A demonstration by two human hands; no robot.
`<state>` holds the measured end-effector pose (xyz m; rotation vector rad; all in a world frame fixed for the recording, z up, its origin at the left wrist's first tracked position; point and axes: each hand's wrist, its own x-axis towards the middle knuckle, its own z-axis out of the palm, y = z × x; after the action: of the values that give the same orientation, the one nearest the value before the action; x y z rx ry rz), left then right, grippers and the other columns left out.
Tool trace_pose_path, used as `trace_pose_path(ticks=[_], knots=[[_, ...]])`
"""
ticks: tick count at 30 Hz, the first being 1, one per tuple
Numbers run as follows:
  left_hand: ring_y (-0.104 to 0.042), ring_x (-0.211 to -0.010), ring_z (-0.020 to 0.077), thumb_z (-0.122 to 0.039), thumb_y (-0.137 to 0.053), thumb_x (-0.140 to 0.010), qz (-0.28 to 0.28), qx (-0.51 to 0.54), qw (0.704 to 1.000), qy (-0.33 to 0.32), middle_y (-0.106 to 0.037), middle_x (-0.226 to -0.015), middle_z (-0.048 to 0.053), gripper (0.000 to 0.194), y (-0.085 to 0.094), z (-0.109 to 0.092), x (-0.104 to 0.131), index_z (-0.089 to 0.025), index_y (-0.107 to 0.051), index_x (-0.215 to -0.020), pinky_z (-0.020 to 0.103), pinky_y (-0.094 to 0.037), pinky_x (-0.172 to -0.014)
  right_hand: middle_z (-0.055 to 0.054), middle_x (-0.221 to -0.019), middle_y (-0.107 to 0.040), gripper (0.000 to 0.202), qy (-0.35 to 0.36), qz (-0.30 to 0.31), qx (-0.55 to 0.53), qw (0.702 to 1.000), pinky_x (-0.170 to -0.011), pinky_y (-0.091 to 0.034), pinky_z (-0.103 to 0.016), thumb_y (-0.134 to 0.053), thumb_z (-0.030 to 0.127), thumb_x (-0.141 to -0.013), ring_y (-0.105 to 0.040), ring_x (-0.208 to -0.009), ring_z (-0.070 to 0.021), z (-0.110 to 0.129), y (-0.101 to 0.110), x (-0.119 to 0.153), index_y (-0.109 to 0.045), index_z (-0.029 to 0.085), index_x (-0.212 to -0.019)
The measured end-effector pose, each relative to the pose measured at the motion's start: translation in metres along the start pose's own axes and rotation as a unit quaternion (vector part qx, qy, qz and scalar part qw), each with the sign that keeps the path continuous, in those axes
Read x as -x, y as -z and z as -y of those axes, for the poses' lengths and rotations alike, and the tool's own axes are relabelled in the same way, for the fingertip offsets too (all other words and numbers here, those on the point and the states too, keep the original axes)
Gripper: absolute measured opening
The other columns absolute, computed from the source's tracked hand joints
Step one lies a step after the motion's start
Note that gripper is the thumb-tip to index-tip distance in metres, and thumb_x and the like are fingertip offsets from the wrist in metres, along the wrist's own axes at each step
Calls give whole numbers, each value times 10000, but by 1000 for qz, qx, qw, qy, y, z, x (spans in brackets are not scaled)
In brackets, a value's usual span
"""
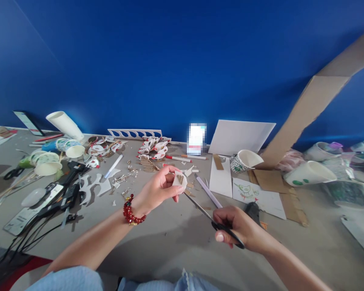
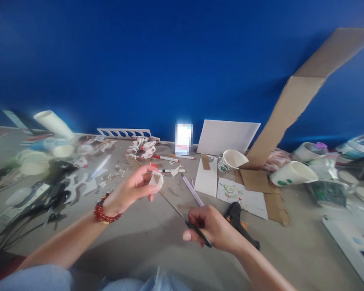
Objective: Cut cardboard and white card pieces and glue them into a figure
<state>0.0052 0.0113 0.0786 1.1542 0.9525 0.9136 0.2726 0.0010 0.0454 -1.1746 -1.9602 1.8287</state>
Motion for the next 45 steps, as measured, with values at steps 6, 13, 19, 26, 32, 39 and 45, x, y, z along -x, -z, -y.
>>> trace_pose_path(ticks=[6, 13, 19, 26, 32, 39, 45], knots=[[-589, -602, 100, -217, -661, -834, 4, -4, 1000, -4, -638, -854, 6, 316, 0, 0, -1, -187, -490, -1098, 275, -449, -648, 69, -496, -329, 651, 34, -13, 63, 997, -457, -190, -229, -628, 773, -667, -285, -494, -84, -3, 5, -2, -316, 211, -565], [-588, -609, 95, -221, -660, -834, -5, -12, 1000, 5, -648, -888, 12, 316, 1, 1, -1, -187, -487, -1096, 276, -451, -661, 63, -602, -250, 660, 69, -63, 161, 983, -495, -158, -246, -586, 774, -709, -211, -583, -102, -9, 8, -4, -275, 202, -599], [-578, -605, 95, -218, -646, -837, -30, -11, 999, 1, -633, -796, -17, 310, 0, 1, 0, -187, -484, -1100, 253, -424, -630, 59, -596, -322, 606, 59, -23, 167, 984, -486, -181, -233, -652, 720, -696, -250, -571, -103, -3, 3, 3, -342, 204, -625], [-582, -613, 107, -228, -651, -837, -41, 10, 999, 3, -625, -749, -21, 296, 0, 7, 0, -182, -496, -1086, 246, -414, -614, 47, -615, -377, 588, 34, 2, 53, 998, -486, -220, -228, -604, 757, -705, -312, -563, -104, -9, -6, 4, -434, 194, -673], [-574, -625, 106, -213, -640, -857, -38, 39, 998, -17, -617, -738, -24, 262, 1, 14, 2, -190, -503, -1078, 232, -405, -588, 42, -617, -401, 570, 25, 18, -5, 1000, -498, -246, -229, -645, 720, -699, -337, -563, -101, -17, -15, 4, -465, 180, -682], [-573, -649, 99, -184, -640, -855, -24, 85, 996, -25, -622, -857, -5, 293, -1, 20, 5, -208, -510, -1116, 265, -461, -660, 6, -680, -488, 524, 31, -47, -93, 994, -548, -305, -242, -680, 658, -717, -430, -609, -121, -11, -25, 0, -479, 174, -740], [-571, -634, 98, -193, -643, -854, -15, 85, 996, -36, -611, -838, -10, 292, -2, 25, 5, -211, -513, -1115, 260, -460, -640, -40, -706, -585, 576, 77, -48, -136, 986, -576, -329, -255, -641, 716, -715, -486, -649, -148, -13, -29, -4, -548, 153, -798]])
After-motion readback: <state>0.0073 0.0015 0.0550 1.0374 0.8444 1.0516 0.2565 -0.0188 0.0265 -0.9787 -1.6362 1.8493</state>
